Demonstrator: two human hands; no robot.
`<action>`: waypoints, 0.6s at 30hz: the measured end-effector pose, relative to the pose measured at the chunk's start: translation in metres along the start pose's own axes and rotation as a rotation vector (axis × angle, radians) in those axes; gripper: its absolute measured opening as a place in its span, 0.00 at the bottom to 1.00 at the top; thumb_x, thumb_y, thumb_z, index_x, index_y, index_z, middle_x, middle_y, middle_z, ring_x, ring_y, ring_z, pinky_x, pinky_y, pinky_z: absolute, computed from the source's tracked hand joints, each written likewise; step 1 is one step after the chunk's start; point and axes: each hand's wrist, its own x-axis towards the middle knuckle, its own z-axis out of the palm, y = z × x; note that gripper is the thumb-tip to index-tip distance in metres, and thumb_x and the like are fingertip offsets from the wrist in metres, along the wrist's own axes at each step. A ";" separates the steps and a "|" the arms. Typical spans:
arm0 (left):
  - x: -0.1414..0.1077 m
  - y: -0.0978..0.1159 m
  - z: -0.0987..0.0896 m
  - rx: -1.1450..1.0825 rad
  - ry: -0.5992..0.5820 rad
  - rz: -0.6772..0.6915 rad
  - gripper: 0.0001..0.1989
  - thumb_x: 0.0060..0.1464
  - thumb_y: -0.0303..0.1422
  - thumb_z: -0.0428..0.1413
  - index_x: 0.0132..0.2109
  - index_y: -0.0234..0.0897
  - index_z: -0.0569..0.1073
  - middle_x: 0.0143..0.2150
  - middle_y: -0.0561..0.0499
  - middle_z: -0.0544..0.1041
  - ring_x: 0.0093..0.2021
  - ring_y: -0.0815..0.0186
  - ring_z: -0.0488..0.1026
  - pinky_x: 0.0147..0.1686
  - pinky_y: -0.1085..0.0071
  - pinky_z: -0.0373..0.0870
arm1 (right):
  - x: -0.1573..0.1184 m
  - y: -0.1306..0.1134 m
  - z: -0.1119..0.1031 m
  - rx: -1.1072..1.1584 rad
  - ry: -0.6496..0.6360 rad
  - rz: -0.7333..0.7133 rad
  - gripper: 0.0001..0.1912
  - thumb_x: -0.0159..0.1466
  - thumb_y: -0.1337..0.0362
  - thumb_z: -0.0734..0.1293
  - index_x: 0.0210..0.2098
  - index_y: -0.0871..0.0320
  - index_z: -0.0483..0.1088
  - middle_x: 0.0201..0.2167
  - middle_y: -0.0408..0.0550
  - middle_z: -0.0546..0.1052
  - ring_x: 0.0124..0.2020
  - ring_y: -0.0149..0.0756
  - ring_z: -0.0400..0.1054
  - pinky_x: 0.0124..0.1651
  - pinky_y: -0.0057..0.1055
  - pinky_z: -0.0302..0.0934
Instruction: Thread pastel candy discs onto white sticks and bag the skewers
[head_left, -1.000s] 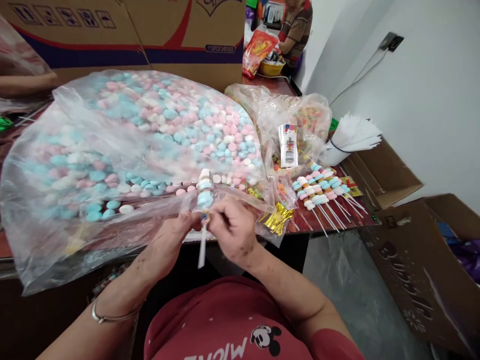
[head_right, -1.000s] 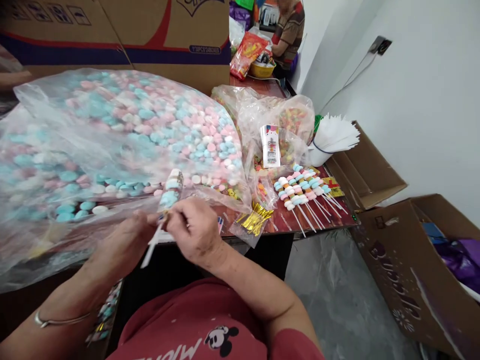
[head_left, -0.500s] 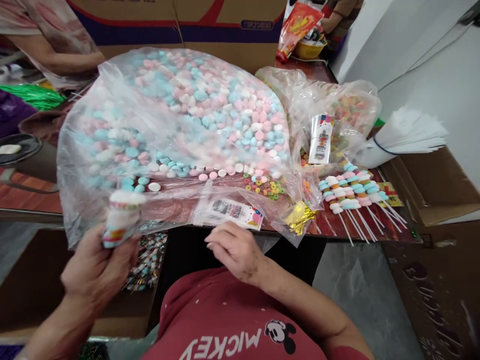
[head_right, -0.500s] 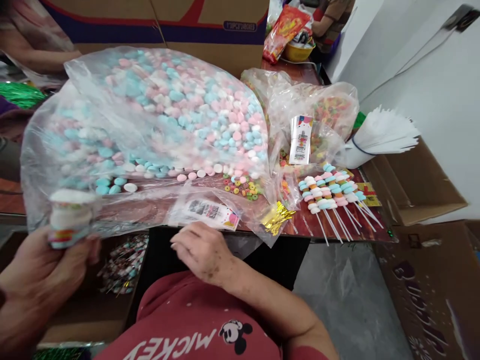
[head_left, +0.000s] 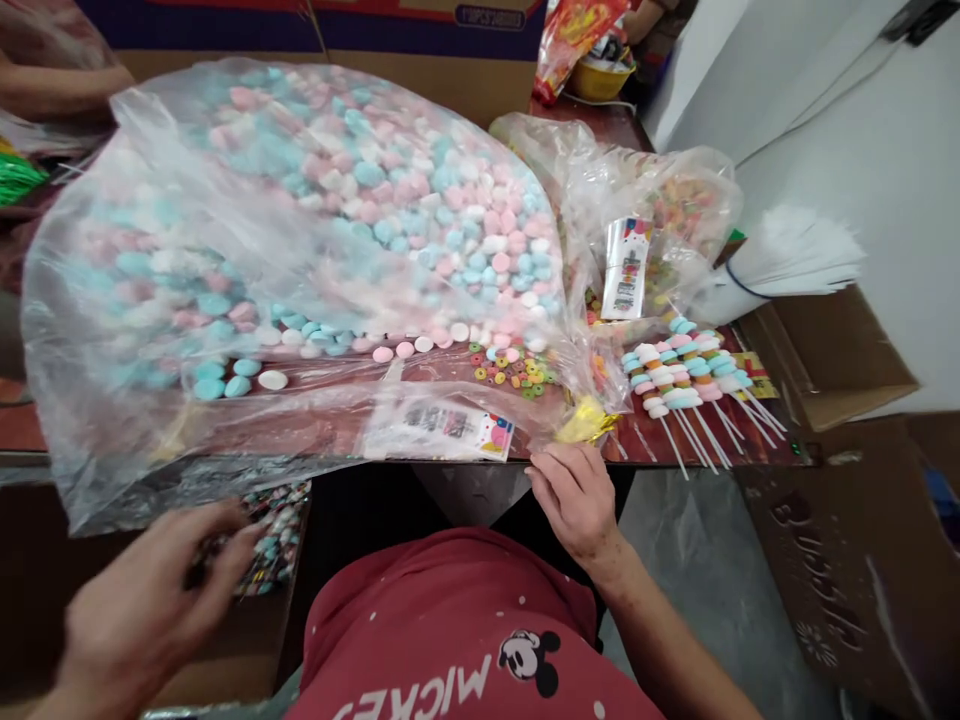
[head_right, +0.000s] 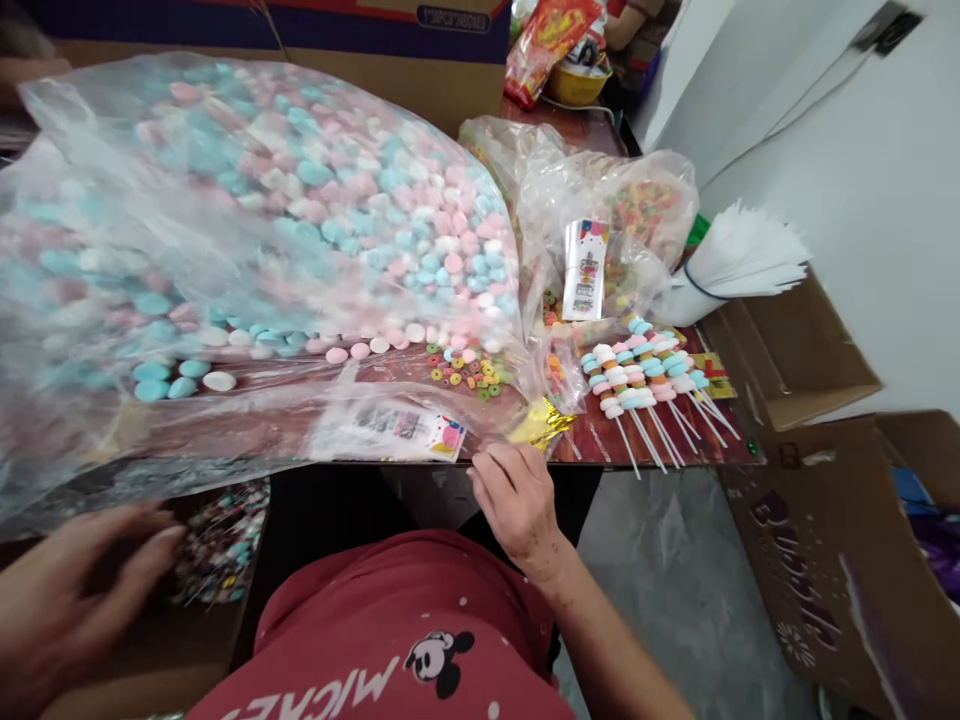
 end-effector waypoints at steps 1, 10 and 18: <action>0.014 0.018 0.009 -0.028 -0.014 0.182 0.07 0.60 0.38 0.53 0.40 0.42 0.73 0.31 0.51 0.78 0.28 0.63 0.75 0.28 0.69 0.71 | -0.004 0.000 -0.002 -0.038 0.005 0.012 0.07 0.64 0.71 0.66 0.42 0.59 0.72 0.34 0.50 0.77 0.39 0.39 0.67 0.45 0.37 0.65; 0.125 0.131 0.087 -0.160 0.010 0.661 0.20 0.55 0.24 0.57 0.55 0.37 0.70 0.57 0.35 0.71 0.62 0.45 0.63 0.57 0.45 0.63 | -0.018 0.021 -0.013 -0.215 -0.194 0.154 0.11 0.65 0.62 0.65 0.45 0.58 0.73 0.45 0.55 0.73 0.51 0.47 0.60 0.55 0.48 0.58; 0.154 0.123 0.131 -0.078 -0.137 0.684 0.12 0.59 0.25 0.52 0.45 0.41 0.78 0.53 0.43 0.76 0.62 0.48 0.64 0.60 0.43 0.56 | -0.006 0.034 -0.021 -0.066 -0.338 0.146 0.10 0.64 0.61 0.67 0.44 0.57 0.71 0.46 0.54 0.73 0.49 0.46 0.61 0.55 0.46 0.57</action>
